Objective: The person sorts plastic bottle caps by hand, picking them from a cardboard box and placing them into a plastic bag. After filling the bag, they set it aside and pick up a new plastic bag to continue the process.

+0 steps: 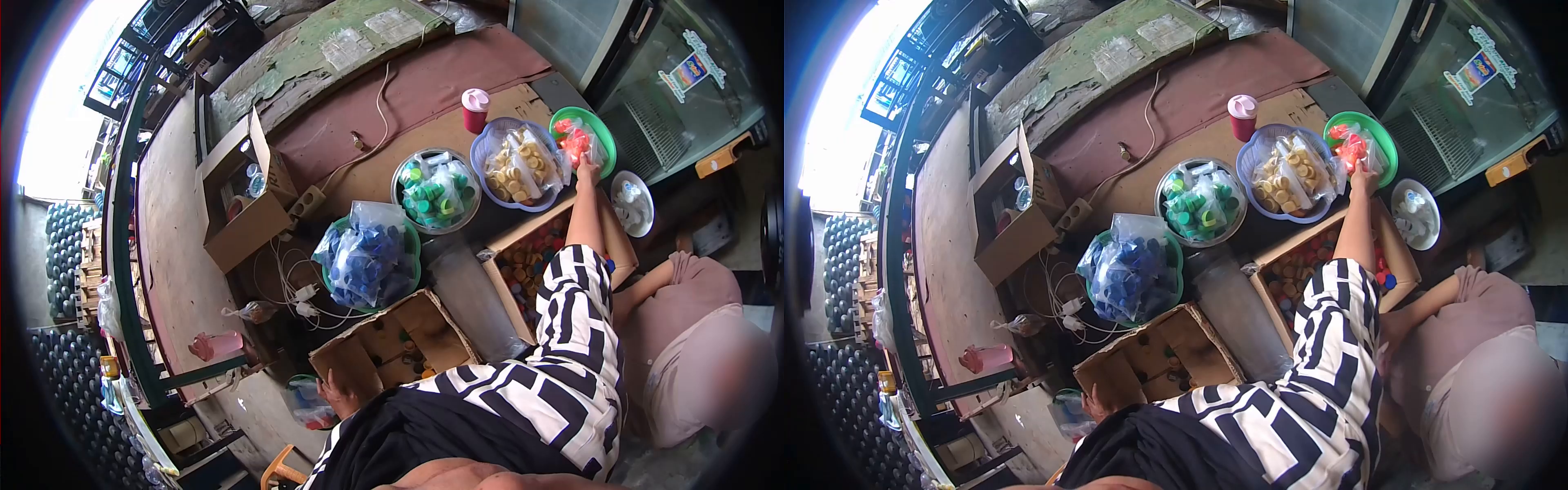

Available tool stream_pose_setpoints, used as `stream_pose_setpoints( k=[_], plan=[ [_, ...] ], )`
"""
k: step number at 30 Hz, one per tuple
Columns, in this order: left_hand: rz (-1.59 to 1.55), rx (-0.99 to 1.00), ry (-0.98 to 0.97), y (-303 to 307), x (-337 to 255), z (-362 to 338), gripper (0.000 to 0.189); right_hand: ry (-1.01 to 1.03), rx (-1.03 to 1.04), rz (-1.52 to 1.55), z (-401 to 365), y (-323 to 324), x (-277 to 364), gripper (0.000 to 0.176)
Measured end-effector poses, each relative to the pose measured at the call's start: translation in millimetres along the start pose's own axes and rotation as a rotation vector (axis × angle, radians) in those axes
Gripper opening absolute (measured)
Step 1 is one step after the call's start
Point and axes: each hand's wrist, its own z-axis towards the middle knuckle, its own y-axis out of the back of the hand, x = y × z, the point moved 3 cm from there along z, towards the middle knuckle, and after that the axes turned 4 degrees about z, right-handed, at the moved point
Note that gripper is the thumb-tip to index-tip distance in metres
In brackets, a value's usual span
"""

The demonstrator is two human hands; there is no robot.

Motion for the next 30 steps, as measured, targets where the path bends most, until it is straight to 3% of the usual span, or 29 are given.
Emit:
stream_pose_setpoints(
  k=[4,6,7,9,10,12,13,16,17,21,26,30],
  plan=[
    [0.004,-0.023,0.007,-6,4,-2,0.081,0.087,-0.027,-0.318,-4,-3,11,0.075],
    [0.002,-0.003,0.001,4,-3,-1,0.081,0.236,-0.268,-0.464,-33,14,36,0.065],
    [-0.004,0.009,-0.004,8,-8,-1,0.081,0.237,-0.266,-0.468,-35,19,32,0.065],
    [0.011,0.007,-0.01,5,-7,0,0.082,0.826,-0.138,-0.55,-54,22,48,0.054],
    [0.029,0.006,-0.019,5,-4,0,0.082,0.823,-0.137,-0.553,-59,25,51,0.054],
    [0.035,0.024,-0.016,3,-2,-1,0.083,0.512,0.042,-0.587,-59,27,50,0.053],
    [0.039,0.032,-0.012,3,-1,0,0.083,0.504,0.039,-0.598,-60,31,51,0.053],
    [0.014,0.008,-0.04,0,2,-1,0.083,0.685,-0.02,-0.35,-64,43,61,0.054],
    [0.012,0.014,-0.042,-2,3,-2,0.083,0.819,-0.073,-0.279,-71,49,61,0.047],
    [0.025,-0.006,-0.022,-7,8,-2,0.083,0.964,-0.047,0.02,-132,80,55,0.026],
    [0.025,-0.022,-0.034,-9,10,-3,0.085,0.724,0.413,0.176,-218,105,37,0.015],
    [0.016,-0.061,-0.033,0,2,-4,0.086,0.706,0.601,0.274,-288,120,38,0.014]
  ],
)
